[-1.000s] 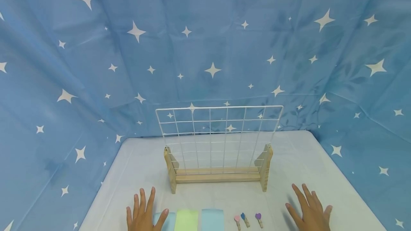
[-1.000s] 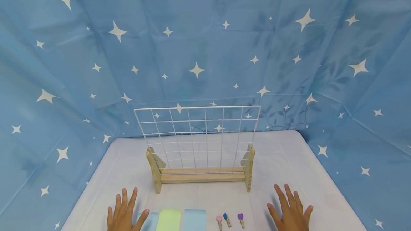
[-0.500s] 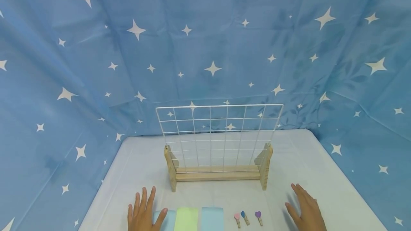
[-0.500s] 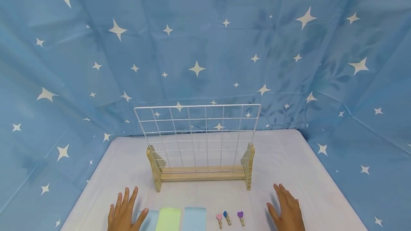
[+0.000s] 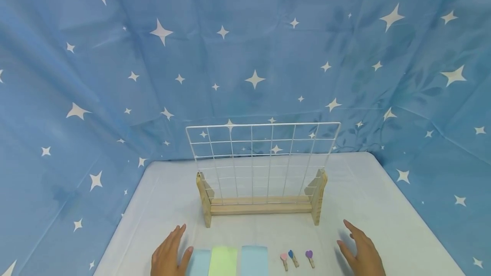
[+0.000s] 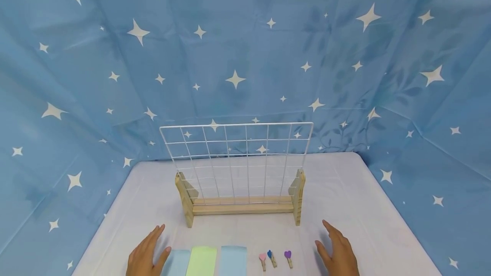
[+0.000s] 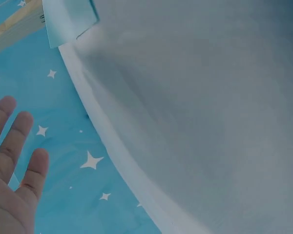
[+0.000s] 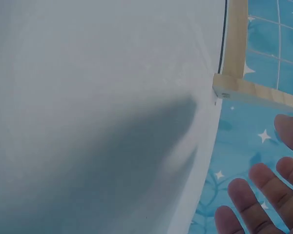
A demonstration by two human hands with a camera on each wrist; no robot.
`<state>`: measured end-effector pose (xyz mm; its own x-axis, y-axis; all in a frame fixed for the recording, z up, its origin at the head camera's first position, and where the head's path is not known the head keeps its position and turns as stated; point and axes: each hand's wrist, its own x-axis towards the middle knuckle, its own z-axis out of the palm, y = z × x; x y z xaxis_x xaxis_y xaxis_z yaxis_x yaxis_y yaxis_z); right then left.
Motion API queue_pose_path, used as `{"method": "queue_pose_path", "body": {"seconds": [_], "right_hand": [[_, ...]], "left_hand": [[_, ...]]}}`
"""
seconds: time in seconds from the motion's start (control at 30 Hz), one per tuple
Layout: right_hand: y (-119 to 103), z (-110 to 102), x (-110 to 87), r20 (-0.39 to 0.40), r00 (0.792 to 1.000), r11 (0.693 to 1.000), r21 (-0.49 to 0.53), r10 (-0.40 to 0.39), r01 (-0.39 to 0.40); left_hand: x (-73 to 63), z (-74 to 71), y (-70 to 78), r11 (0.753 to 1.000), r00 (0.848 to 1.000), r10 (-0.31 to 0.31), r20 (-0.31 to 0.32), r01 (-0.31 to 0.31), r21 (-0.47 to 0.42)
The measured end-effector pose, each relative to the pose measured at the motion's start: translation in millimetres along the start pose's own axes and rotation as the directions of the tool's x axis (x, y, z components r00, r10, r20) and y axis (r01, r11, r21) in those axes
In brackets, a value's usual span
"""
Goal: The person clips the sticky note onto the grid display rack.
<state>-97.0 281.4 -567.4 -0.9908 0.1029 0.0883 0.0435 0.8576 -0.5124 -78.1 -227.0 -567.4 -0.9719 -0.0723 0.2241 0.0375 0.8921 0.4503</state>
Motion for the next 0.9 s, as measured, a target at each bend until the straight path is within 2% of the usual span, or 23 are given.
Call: {"method": "queue_pose_path", "body": {"seconds": [0.13, 0.33, 0.47, 0.57, 0.73, 0.8, 0.9], "right_hand": [[-7, 0, 1.3, 0.027, 1.0, 1.0, 0.023, 0.015, -0.016], [-14, 3, -0.8, -0.017, 0.999, 0.998, 0.053, -0.046, 0.046], [-19, 6, -3.4, -0.064, 0.994, 0.993, 0.072, -0.086, 0.09], [-21, 9, -6.5, -0.104, 0.988, 0.99, 0.073, -0.112, 0.12], [-25, 19, -8.8, -0.201, 0.96, 0.975, 0.072, -0.194, 0.211], [-27, 21, -9.0, -0.228, 0.948, 0.967, 0.078, -0.221, 0.244], [-32, 22, -9.4, -0.238, 0.944, 0.963, 0.091, -0.226, 0.254]], "left_hand": [[1.9, -0.4, -2.2, 1.0, 1.0, 0.003, -0.013, -0.003, -0.028], [2.3, -2.7, -6.0, 0.997, 1.0, -0.017, 0.008, 0.018, -0.072], [2.4, -6.3, -6.1, 0.991, 0.996, -0.068, 0.053, 0.074, -0.114], [2.9, -9.0, -5.5, 0.977, 0.985, -0.133, 0.112, 0.149, -0.154], [4.8, -12.7, -3.8, 0.931, 0.948, -0.241, 0.207, 0.286, -0.228], [4.9, -14.0, -3.7, 0.91, 0.938, -0.265, 0.225, 0.32, -0.262], [4.2, -14.9, -3.7, 0.888, 0.932, -0.278, 0.234, 0.342, -0.308]]}}
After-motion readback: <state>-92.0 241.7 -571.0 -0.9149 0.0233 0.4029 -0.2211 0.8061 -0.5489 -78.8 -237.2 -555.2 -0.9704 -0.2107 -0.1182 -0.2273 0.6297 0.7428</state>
